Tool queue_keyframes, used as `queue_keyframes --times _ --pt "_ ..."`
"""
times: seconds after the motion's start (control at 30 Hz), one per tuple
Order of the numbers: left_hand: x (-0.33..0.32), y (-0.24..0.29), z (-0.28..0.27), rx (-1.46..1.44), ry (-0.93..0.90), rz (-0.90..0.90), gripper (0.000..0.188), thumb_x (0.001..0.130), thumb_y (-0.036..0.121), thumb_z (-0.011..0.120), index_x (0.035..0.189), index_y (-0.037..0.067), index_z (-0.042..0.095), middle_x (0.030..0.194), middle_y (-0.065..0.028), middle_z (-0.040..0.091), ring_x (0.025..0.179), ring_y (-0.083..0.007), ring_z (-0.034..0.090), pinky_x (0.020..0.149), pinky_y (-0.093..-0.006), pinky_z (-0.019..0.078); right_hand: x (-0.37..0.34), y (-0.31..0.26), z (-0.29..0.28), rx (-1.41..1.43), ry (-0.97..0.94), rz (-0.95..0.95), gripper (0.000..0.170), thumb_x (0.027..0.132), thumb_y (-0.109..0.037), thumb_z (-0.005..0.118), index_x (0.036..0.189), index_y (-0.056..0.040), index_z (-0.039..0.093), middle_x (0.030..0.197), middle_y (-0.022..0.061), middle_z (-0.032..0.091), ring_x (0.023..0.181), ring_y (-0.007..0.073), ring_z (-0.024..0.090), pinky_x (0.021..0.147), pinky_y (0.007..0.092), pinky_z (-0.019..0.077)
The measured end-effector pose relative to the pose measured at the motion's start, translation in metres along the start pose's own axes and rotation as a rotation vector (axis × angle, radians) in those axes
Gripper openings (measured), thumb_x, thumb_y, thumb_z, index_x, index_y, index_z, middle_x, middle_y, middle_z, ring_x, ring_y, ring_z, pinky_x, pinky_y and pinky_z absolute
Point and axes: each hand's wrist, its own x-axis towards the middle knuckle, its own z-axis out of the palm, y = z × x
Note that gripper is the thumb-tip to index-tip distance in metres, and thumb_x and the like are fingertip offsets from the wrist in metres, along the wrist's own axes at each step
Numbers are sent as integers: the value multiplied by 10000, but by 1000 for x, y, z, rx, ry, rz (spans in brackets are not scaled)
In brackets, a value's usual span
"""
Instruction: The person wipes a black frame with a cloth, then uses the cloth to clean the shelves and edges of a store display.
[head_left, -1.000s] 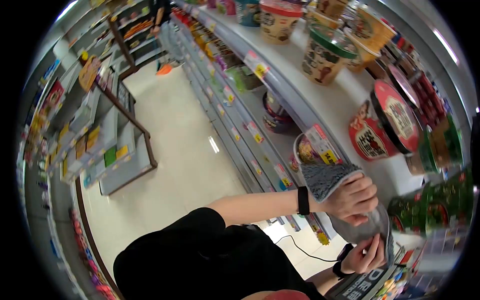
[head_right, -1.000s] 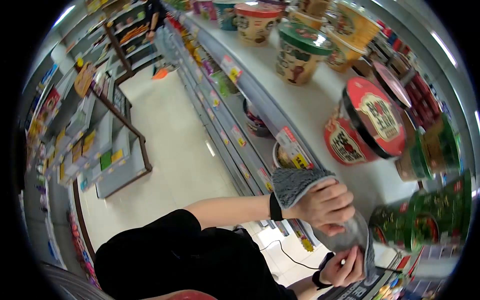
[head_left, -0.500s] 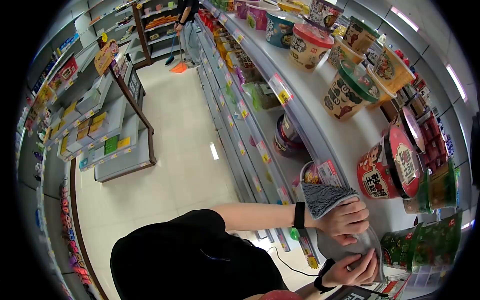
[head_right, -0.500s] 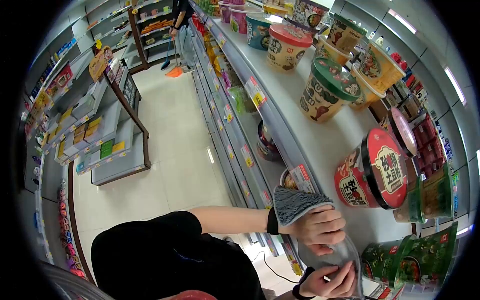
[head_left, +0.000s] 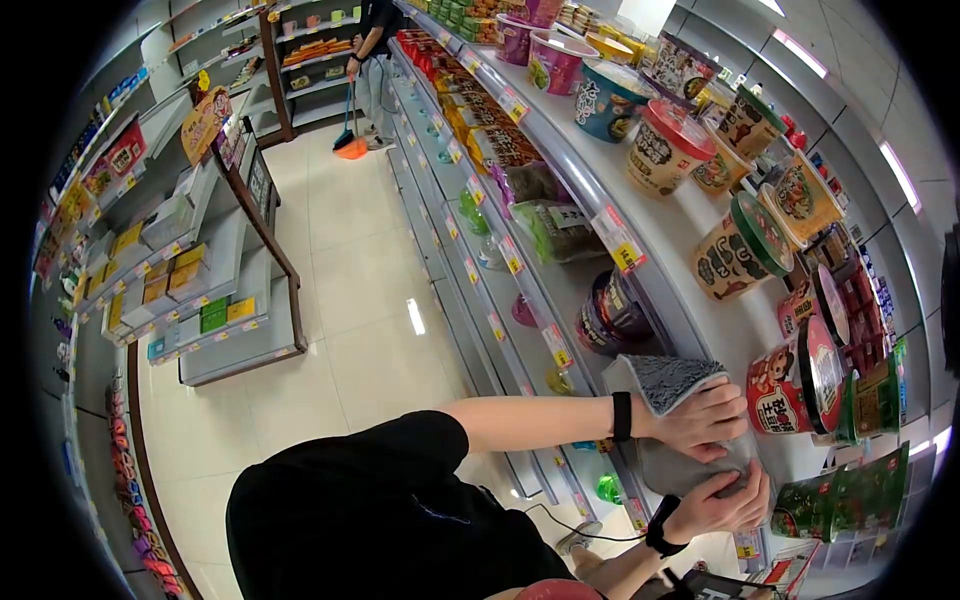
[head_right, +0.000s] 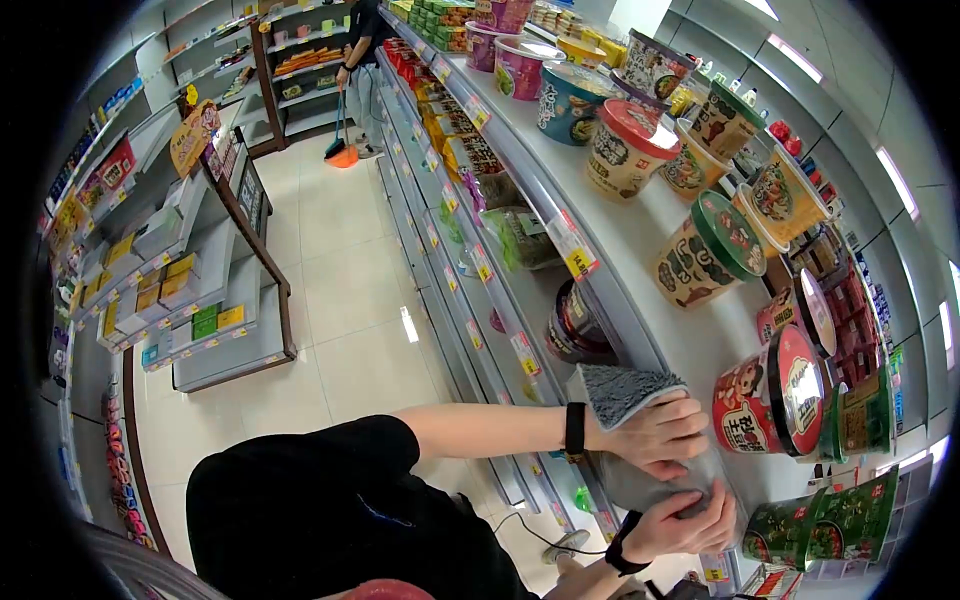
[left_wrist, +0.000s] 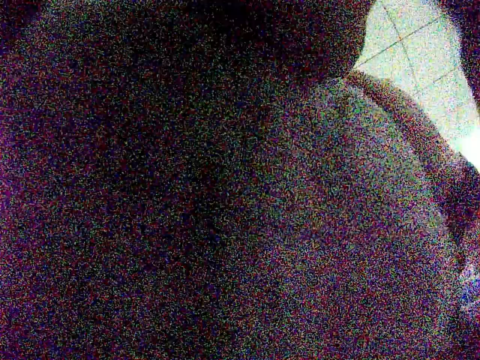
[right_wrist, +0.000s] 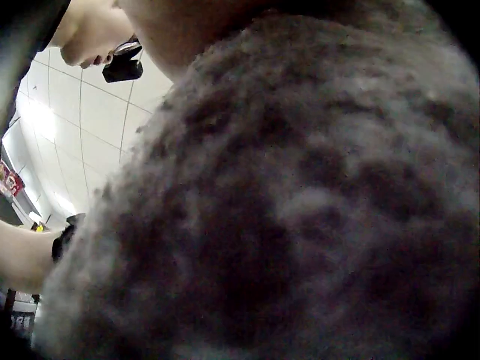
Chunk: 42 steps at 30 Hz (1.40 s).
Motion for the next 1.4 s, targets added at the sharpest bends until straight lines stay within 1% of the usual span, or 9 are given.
queue_keyframes --times 0.23,0.47,0.5,0.63,0.77,1.03,1.13,1.27,1.4 --pt "-8 -40 -26 -19 -14 -14 567 809 427 709 1206 61 537 1209 -155 519 1172 -354 498 1031 -538 408 10 -46 22 -2 20 -5 242 982 -147 576 1178 -78 700 1172 93 675 1111 313 617 1013 481 400" --pt "-12 -81 -61 -8 -30 -16 533 810 422 724 1175 79 542 1181 -136 521 1153 -337 503 999 -513 419 22 -90 43 0 36 -15 253 991 -168 568 1200 -107 697 1180 73 678 1109 300 620 1003 472 401" --pt "-13 -85 -63 -27 -16 -31 468 826 372 718 1154 88 542 1159 -123 521 1135 -328 506 987 -499 421 24 -96 46 -3 36 -17 249 990 -174 582 1203 -115 697 1182 70 678 1109 299 620 1002 465 398" --pt "-14 -101 -74 51 30 -1 338 861 279 681 1122 110 549 1132 -97 521 1116 -298 510 999 -490 418 28 -118 56 28 40 22 226 986 -180 610 1187 -126 698 1195 62 686 1152 295 612 1012 459 400" --pt "-18 -113 -81 9 23 -25 330 853 256 689 1134 128 574 1151 -94 537 1128 -310 514 1006 -497 424 32 -131 66 9 53 21 197 1008 -221 631 1157 -122 713 1155 56 703 1110 278 635 1004 445 407" --pt "-16 -137 -107 -142 70 -73 291 828 170 689 1098 108 602 1121 -88 551 1105 -321 537 979 -486 439 40 -160 77 -8 49 28 188 1012 -201 619 1158 -121 709 1155 55 695 1109 282 625 997 449 402" --pt "-17 -148 -119 -155 53 -92 253 827 116 670 1064 95 584 1081 -97 529 1094 -310 525 1014 -486 413 42 -173 86 -7 47 22 184 1011 -188 619 1157 -119 707 1153 58 690 1107 286 621 997 452 401" --pt "-18 -169 -135 -121 57 -103 248 799 101 668 1034 89 589 1066 -98 526 1075 -306 529 996 -474 427 46 -196 98 -17 46 27 192 1022 -216 601 1155 -116 698 1160 58 688 1130 290 616 997 446 402" --pt "-23 -192 -146 -109 98 -114 250 778 104 675 1014 87 592 1059 -92 518 1063 -302 529 976 -466 442 53 -223 109 -20 46 36 189 1017 -196 608 1160 -115 701 1160 66 688 1130 295 616 1002 453 401"
